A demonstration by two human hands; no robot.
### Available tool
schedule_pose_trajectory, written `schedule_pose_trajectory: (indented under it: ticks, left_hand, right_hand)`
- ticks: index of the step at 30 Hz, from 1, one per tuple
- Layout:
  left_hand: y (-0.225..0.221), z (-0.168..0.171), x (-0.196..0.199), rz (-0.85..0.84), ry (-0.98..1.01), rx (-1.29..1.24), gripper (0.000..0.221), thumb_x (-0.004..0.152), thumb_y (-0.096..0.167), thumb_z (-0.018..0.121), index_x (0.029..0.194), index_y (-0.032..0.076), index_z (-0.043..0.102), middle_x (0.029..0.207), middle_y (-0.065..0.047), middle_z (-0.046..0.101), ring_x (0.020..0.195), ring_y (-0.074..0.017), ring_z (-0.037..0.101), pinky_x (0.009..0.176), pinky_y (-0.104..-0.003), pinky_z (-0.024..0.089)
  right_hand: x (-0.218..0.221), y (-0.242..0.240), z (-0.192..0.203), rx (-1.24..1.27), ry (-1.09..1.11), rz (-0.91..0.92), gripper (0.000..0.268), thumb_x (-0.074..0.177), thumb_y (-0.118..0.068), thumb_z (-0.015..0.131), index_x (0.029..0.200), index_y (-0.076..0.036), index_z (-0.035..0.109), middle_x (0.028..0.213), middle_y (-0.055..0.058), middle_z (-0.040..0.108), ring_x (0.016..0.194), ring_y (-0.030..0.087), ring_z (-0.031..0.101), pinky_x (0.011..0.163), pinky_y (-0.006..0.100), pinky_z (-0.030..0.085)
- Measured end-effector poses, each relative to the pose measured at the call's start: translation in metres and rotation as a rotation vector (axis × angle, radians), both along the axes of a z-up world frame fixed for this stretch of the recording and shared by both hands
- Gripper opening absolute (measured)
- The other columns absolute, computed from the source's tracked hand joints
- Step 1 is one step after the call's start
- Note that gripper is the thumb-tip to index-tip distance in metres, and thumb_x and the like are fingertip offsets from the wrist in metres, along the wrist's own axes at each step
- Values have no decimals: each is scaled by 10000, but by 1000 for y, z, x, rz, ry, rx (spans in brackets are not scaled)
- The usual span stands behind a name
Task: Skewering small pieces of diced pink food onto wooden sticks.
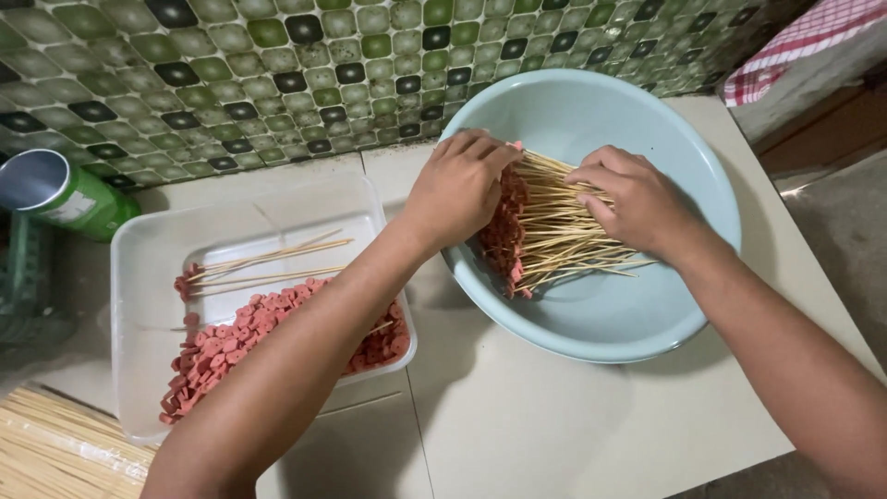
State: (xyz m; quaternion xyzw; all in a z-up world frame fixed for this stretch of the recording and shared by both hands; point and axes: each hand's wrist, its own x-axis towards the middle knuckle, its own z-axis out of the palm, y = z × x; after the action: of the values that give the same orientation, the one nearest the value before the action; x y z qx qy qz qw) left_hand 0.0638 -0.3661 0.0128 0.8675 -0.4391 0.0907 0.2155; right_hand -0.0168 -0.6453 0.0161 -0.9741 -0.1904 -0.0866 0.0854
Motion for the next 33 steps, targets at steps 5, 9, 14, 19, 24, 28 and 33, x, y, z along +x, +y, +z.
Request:
schedule_pose_trajectory:
  ticks: [5, 9, 14, 19, 24, 28, 33]
  left_hand:
    - [0, 0, 1, -10, -4, -42, 390, 945, 93, 578, 1327, 105, 649, 1232, -122, 671, 1294, -367, 557, 1101, -549, 424]
    - [3, 6, 6, -28, 34, -126, 373, 972, 101, 567, 1340, 96, 632, 1219, -139, 662, 1282, -400, 561, 1074, -570, 450]
    - [25, 45, -11, -108, -103, -308, 337, 952, 104, 560, 1279, 78, 641, 1178, -147, 685, 1140, -390, 619, 963, -501, 494]
    - [78, 84, -37, -139, -132, -358, 321, 947, 124, 582, 1265, 94, 621, 1258, -135, 683, 1083, -355, 626, 936, -454, 489]
    - [167, 107, -61, -136, -134, -379, 362, 910, 69, 538, 1265, 99, 599, 1187, -137, 700, 1059, -359, 652, 891, -454, 491]
    - [248, 103, -79, -83, -152, -447, 257, 1020, 109, 538, 1264, 79, 613, 1185, -128, 714, 1063, -328, 666, 905, -415, 508]
    - [323, 70, -88, 101, -10, -376, 285, 1039, 207, 501, 1270, 110, 637, 1283, -86, 714, 1174, -295, 657, 940, -426, 488]
  right_hand:
    - [3, -11, -7, 28, -128, 1, 236, 961, -186, 698, 1196, -176, 711, 1125, 31, 650, 1084, 286, 670, 985, 456, 522]
    - [1, -10, 9, 90, -273, 28, 231, 964, -217, 727, 1192, -251, 724, 1140, -39, 653, 1060, 206, 676, 951, 410, 517]
    - [-35, 48, 80, 143, -349, 156, 190, 965, -13, 722, 1150, -55, 732, 1106, 119, 670, 1026, 301, 669, 946, 424, 516]
    - [-65, 114, 119, 172, -357, 274, 171, 1003, 75, 728, 1173, 60, 735, 1129, 224, 677, 1043, 336, 650, 976, 404, 495]
    - [-77, 188, 128, 128, -349, 365, 183, 1040, 65, 753, 1214, 11, 731, 1153, 149, 723, 952, 242, 659, 984, 360, 504]
    - [-64, 247, 127, 117, -311, 449, 204, 991, 64, 777, 1184, 25, 727, 1103, 155, 718, 913, 247, 674, 891, 346, 510]
    - [-36, 319, 101, 110, -163, 559, 250, 950, -102, 766, 1192, -55, 724, 1119, 98, 712, 947, 237, 682, 884, 329, 510]
